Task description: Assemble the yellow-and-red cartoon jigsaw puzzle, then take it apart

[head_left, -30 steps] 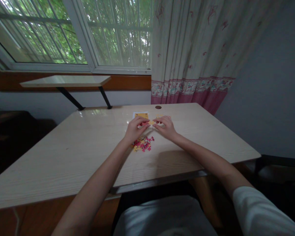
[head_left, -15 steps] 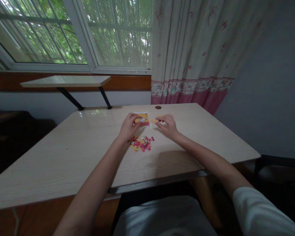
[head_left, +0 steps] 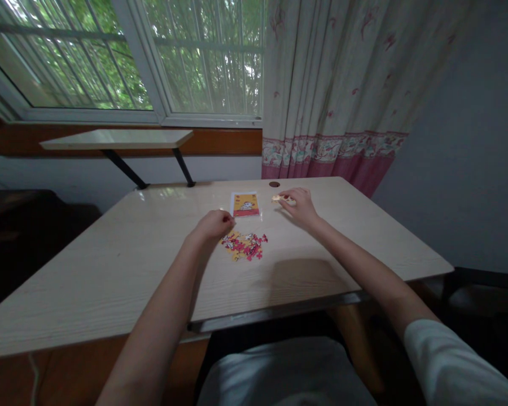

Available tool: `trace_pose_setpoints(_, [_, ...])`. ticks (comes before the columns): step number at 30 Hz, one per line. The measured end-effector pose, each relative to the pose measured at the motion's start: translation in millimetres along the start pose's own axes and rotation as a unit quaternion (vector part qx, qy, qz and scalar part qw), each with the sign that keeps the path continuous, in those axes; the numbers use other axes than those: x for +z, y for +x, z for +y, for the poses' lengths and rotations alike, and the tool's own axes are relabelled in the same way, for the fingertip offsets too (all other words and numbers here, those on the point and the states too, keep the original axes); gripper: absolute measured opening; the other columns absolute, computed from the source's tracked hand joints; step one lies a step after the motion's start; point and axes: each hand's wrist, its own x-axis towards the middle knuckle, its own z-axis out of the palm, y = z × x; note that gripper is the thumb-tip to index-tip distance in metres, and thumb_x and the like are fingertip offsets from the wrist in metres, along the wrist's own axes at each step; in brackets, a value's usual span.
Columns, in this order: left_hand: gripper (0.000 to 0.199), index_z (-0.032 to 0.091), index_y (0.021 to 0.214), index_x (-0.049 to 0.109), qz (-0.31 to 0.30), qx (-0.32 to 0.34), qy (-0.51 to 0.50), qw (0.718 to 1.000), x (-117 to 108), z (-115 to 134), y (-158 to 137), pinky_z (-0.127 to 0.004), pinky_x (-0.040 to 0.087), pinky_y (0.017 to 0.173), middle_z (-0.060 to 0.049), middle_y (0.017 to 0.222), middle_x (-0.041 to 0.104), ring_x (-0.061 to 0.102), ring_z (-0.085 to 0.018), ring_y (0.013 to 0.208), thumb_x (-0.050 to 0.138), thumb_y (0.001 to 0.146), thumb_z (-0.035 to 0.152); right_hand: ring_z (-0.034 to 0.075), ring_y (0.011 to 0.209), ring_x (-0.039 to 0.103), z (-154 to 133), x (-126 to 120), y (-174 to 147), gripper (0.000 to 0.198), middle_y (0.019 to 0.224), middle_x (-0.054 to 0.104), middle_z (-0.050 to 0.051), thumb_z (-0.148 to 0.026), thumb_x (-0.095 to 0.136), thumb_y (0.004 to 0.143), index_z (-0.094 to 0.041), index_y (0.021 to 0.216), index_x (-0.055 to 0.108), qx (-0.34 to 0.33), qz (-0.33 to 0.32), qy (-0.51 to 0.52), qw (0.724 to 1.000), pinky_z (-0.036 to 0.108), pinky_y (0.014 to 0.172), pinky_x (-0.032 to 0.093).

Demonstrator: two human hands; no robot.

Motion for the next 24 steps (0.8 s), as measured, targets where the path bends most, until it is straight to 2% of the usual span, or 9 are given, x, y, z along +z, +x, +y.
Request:
trace_pose_setpoints(5, [0.026, 0.019, 0.054, 0.062, -0.066, -0.014, -0.005, 0.998, -3.1, 2.2, -2.0, -0.025, 0.03, 0.05, -0.001, 0.05, 0.058, 0.048, -0.013, 0.049, 0.065, 0.063, 0.043, 0.025, 0.095, 0.057, 42.3, 3.2, 13.5, 0.018, 0.092, 0.069, 0.007, -0.032, 0.062, 0.082, -0.022, 0.093, 0.071, 0.127, -0.047, -0.065, 0.989, 0.042, 0.088, 0.034])
trace_pose_setpoints(8, [0.028, 0.019, 0.055, 0.06, -0.117, -0.011, -0.024, 0.993, -5.2, 5.1, -2.9, -0.025, 0.031, 0.05, 0.0, 0.051, 0.057, 0.047, -0.013, 0.049, 0.067, 0.062, 0.045, 0.025, 0.096, 0.059, 69.6, 8.2, 19.7, 0.022, 0.096, 0.07, 0.008, -0.032, 0.061, 0.08, -0.021, 0.096, 0.072, 0.209, -0.089, -0.086, 0.97, 0.041, 0.087, 0.036])
trace_pose_setpoints(11, [0.025, 0.019, 0.056, 0.059, -0.142, -0.009, -0.049, 0.989, -4.4, 5.9, -3.0, -0.025, 0.032, 0.05, 0.001, 0.051, 0.056, 0.046, -0.012, 0.048, 0.068, 0.06, 0.042, 0.025, 0.095, 0.061, 88.4, 15.7, 25.0, 0.025, 0.096, 0.071, 0.008, -0.033, 0.062, 0.078, -0.021, 0.097, 0.072, 0.267, -0.138, -0.096, 0.949, 0.039, 0.085, 0.038])
trace_pose_setpoints(18, [0.024, 0.019, 0.055, 0.056, -0.103, 0.021, -0.074, 0.992, 3.4, 5.0, -2.2, -0.024, 0.03, 0.047, 0.003, 0.048, 0.053, 0.044, -0.011, 0.046, 0.069, 0.061, 0.039, 0.025, 0.099, 0.06, 96.5, 36.2, 37.1, 0.025, 0.102, 0.071, 0.008, -0.036, 0.065, 0.076, -0.023, 0.096, 0.073, 0.305, -0.204, -0.117, 0.923, 0.039, 0.087, 0.039])
trace_pose_setpoints(24, [0.025, 0.019, 0.056, 0.055, -0.092, 0.027, -0.059, 0.994, 6.5, 17.8, -3.3, -0.026, 0.029, 0.05, 0.001, 0.051, 0.052, 0.044, -0.012, 0.048, 0.066, 0.067, 0.039, 0.027, 0.105, 0.059, 98.7, 43.9, 39.3, 0.024, 0.106, 0.071, 0.008, -0.035, 0.065, 0.076, -0.024, 0.096, 0.073, 0.325, -0.218, -0.119, 0.912, 0.041, 0.088, 0.041])
